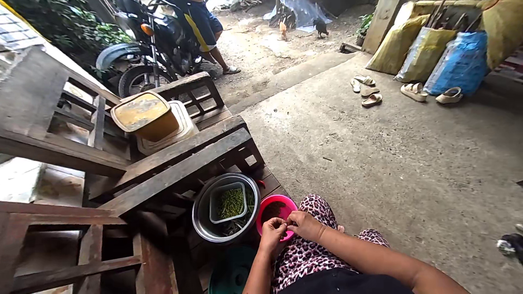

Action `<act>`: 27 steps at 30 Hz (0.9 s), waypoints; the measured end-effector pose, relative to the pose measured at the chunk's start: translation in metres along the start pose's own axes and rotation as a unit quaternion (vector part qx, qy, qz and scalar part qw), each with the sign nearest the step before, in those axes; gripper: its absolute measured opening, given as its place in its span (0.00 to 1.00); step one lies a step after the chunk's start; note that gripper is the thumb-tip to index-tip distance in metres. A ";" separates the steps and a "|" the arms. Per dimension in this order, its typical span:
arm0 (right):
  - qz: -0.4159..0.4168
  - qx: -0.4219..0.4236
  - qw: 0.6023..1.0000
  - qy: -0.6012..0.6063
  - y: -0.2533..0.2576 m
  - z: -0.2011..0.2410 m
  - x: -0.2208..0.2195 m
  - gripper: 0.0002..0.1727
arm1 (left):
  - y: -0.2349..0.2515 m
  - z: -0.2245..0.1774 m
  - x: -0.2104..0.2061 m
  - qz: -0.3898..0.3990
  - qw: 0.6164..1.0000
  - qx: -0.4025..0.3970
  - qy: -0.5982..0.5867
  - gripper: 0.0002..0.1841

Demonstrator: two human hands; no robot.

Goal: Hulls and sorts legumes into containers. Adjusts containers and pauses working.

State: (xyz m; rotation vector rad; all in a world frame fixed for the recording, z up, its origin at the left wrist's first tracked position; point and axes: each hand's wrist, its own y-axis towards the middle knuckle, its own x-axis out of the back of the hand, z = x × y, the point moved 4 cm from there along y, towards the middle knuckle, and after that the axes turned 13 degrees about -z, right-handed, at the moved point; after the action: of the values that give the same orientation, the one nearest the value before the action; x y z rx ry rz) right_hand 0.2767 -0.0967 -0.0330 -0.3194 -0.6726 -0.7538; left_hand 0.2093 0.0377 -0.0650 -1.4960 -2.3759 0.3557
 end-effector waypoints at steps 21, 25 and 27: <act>0.022 -0.099 0.990 0.094 0.007 -0.003 0.002 0.12 | 0.008 0.005 0.003 0.093 0.991 -0.001 -0.096 0.02; 0.049 -0.103 0.993 0.045 0.007 0.002 -0.002 0.13 | 0.006 0.000 0.002 0.062 0.997 -0.031 0.017 0.03; 0.071 -0.100 0.992 -0.004 0.007 0.007 -0.002 0.15 | 0.003 0.000 -0.002 0.035 0.996 -0.032 0.082 0.05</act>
State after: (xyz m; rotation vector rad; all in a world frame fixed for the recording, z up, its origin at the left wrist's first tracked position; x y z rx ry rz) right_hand 0.2771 -0.0874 -0.0296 -0.5484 -0.5755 -0.6852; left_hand 0.2129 0.0377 -0.0661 -1.5759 -2.2317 0.1667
